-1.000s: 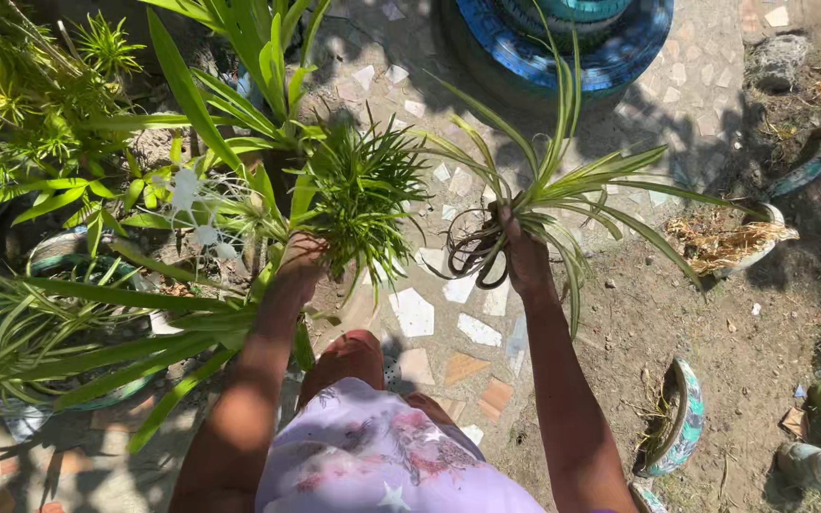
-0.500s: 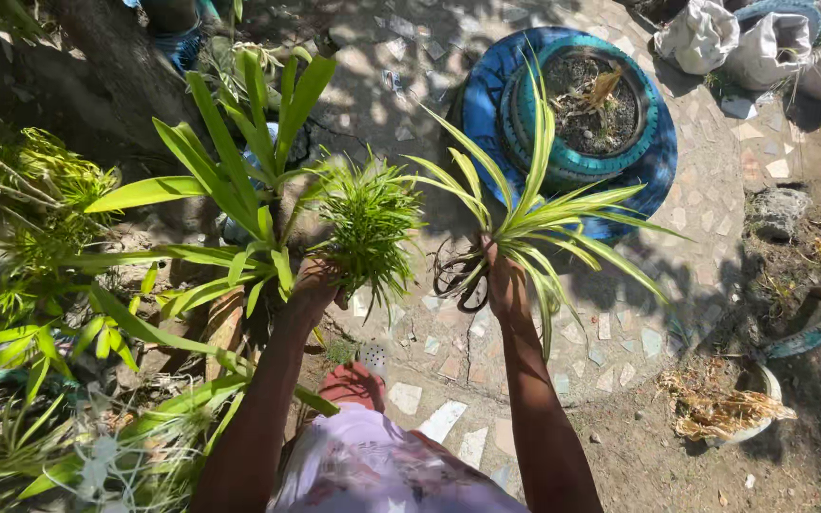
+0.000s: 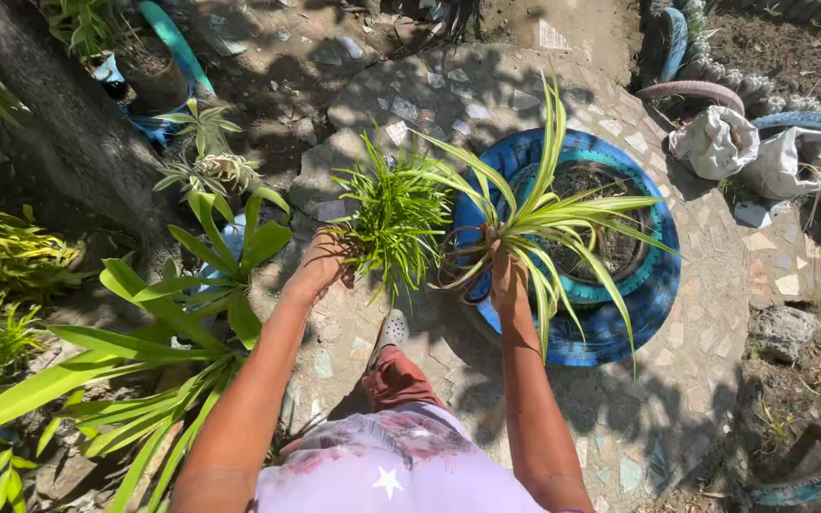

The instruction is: The person uses shears to separate a plant into sections, places soil into a blue pot, and plants one of the sections into the pot.

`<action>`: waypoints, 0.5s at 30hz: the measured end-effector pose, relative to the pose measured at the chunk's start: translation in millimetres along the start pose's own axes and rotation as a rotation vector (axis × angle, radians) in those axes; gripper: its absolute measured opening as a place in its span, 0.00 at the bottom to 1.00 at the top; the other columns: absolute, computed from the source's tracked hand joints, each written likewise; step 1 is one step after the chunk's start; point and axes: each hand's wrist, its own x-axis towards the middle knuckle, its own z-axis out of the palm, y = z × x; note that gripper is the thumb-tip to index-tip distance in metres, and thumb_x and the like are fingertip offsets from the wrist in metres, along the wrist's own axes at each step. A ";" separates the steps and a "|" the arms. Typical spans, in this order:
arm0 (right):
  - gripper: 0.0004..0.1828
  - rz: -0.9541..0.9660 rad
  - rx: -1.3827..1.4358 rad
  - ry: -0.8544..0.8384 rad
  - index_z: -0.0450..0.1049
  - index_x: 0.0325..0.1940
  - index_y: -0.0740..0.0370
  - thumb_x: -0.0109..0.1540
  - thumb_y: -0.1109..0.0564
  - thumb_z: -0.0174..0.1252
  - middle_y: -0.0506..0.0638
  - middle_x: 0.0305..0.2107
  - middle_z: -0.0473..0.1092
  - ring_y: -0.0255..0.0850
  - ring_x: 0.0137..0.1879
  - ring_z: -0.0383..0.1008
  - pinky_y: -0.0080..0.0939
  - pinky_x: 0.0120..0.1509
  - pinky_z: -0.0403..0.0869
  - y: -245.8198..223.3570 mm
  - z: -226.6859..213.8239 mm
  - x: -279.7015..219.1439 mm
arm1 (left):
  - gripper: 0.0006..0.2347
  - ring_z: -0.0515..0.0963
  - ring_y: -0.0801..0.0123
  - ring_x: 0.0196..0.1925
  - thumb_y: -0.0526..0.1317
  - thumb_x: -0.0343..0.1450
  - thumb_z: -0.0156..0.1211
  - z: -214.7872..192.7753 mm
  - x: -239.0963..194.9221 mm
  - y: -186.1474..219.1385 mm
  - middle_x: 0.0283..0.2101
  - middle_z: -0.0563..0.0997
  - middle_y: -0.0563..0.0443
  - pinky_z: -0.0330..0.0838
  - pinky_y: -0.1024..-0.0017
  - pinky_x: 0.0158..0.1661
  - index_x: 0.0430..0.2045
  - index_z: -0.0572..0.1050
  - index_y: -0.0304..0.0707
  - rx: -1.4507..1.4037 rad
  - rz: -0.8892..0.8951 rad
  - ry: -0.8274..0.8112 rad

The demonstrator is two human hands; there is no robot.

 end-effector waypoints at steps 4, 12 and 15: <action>0.26 -0.210 -0.138 -0.121 0.74 0.62 0.64 0.73 0.42 0.48 0.48 0.52 0.73 0.38 0.58 0.71 0.41 0.63 0.68 -39.1 70.4 270.0 | 0.07 0.70 0.71 0.18 0.37 0.73 0.60 12.6 88.3 71.8 0.20 0.74 0.51 0.65 0.68 0.21 0.26 0.77 0.33 0.010 -0.052 0.100; 0.27 0.244 -0.003 -0.088 0.75 0.61 0.59 0.67 0.39 0.56 0.49 0.52 0.74 0.39 0.56 0.70 0.42 0.60 0.69 52.3 85.8 384.5 | 0.09 0.69 0.68 0.14 0.36 0.74 0.57 -12.2 274.6 93.7 0.17 0.74 0.48 0.62 0.65 0.17 0.24 0.76 0.30 -0.046 -0.045 0.262; 0.26 0.320 -0.075 -0.081 0.77 0.60 0.67 0.69 0.42 0.59 0.52 0.45 0.71 0.43 0.51 0.65 0.47 0.53 0.66 72.0 100.7 446.8 | 0.07 0.71 0.68 0.16 0.37 0.73 0.57 -50.3 347.7 55.6 0.21 0.76 0.48 0.66 0.65 0.18 0.28 0.77 0.32 -0.191 -0.097 0.218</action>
